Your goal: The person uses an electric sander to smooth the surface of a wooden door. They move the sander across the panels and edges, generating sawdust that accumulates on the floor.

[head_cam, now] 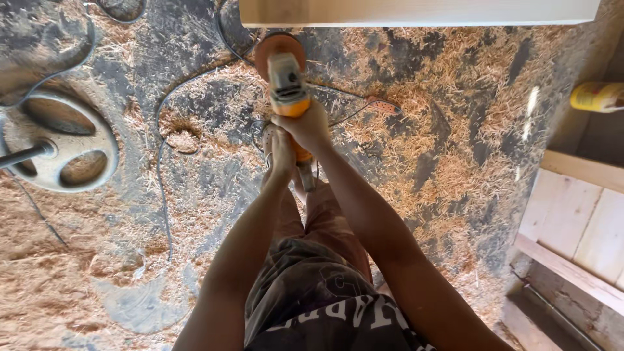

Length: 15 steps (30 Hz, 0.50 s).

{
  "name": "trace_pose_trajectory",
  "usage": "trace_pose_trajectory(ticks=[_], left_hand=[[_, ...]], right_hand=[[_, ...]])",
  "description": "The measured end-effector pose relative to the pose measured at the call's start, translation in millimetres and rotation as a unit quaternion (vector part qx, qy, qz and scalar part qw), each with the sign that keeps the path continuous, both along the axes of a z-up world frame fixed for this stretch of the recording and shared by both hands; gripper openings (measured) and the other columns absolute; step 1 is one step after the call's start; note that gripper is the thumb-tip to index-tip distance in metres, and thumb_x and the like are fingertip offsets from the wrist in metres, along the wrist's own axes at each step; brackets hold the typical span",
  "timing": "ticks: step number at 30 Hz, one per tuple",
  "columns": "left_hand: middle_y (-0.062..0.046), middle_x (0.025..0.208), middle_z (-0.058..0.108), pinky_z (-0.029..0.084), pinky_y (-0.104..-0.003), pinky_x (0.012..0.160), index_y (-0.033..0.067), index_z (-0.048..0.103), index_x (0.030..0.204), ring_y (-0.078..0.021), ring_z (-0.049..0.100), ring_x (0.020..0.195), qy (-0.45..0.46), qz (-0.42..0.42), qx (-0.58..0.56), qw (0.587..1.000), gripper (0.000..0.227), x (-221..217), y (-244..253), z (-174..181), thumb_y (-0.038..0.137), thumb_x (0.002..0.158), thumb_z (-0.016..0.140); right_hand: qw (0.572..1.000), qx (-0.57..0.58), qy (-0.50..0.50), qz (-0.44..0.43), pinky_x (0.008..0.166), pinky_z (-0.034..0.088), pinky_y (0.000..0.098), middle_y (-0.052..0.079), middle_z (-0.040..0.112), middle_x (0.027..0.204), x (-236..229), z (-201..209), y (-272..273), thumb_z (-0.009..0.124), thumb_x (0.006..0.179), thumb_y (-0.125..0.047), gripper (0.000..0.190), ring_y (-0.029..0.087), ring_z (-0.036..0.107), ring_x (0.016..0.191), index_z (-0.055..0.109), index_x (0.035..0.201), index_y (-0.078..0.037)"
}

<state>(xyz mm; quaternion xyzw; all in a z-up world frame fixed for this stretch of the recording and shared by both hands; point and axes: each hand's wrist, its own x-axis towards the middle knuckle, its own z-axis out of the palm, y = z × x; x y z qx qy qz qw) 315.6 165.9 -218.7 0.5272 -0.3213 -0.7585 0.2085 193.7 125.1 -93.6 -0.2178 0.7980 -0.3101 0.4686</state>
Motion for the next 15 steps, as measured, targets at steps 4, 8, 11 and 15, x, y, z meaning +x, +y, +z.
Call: trace_pose_trajectory(ticks=[4,8,11,15], left_hand=[[-0.019,0.124,0.062,0.056,-0.04,0.095,-0.0062,0.049,0.14,-0.0288,0.065,0.115,-0.046,0.019,-0.092,0.994,0.104,18.5,-22.5,-21.8,0.083,0.095,0.022],[-0.019,0.138,0.052,0.052,-0.044,0.103,-0.0027,0.031,0.151,-0.0299,0.057,0.126,0.057,0.085,0.005,0.995,0.109,21.5,-34.9,-27.2,0.085,0.087,0.033],[-0.017,0.145,0.046,0.048,-0.042,0.107,0.0017,0.023,0.156,-0.0282,0.052,0.132,0.062,0.089,0.02,0.994,0.111,19.9,-41.9,-28.2,0.086,0.084,0.034],[-0.022,0.138,0.056,0.052,-0.041,0.103,-0.0049,0.04,0.149,-0.0295,0.059,0.126,-0.037,0.04,0.015,0.998,0.11,11.7,-38.0,-26.9,0.086,0.088,0.03]], right_hand=[[0.995,-0.084,0.045,0.012,0.085,0.063,0.0344,0.007,0.079,0.1,19.7,7.8,-33.2,0.091,0.064,-0.028,0.054,0.019,0.078,0.088,0.068,0.109,-0.008],[0.996,-0.075,0.042,0.024,0.086,0.063,0.035,0.007,0.079,0.099,24.7,7.9,-52.0,0.09,0.065,-0.029,0.054,0.02,0.079,0.087,0.068,0.109,-0.007],[0.994,-0.087,0.056,0.023,0.085,0.062,0.0359,0.008,0.079,0.099,23.5,6.3,-58.3,0.09,0.064,-0.028,0.054,0.02,0.078,0.088,0.068,0.108,-0.006],[0.997,-0.063,0.039,0.009,0.086,0.063,0.0339,0.008,0.079,0.1,12.7,3.7,-49.9,0.09,0.065,-0.03,0.053,0.019,0.079,0.087,0.067,0.107,-0.006]])
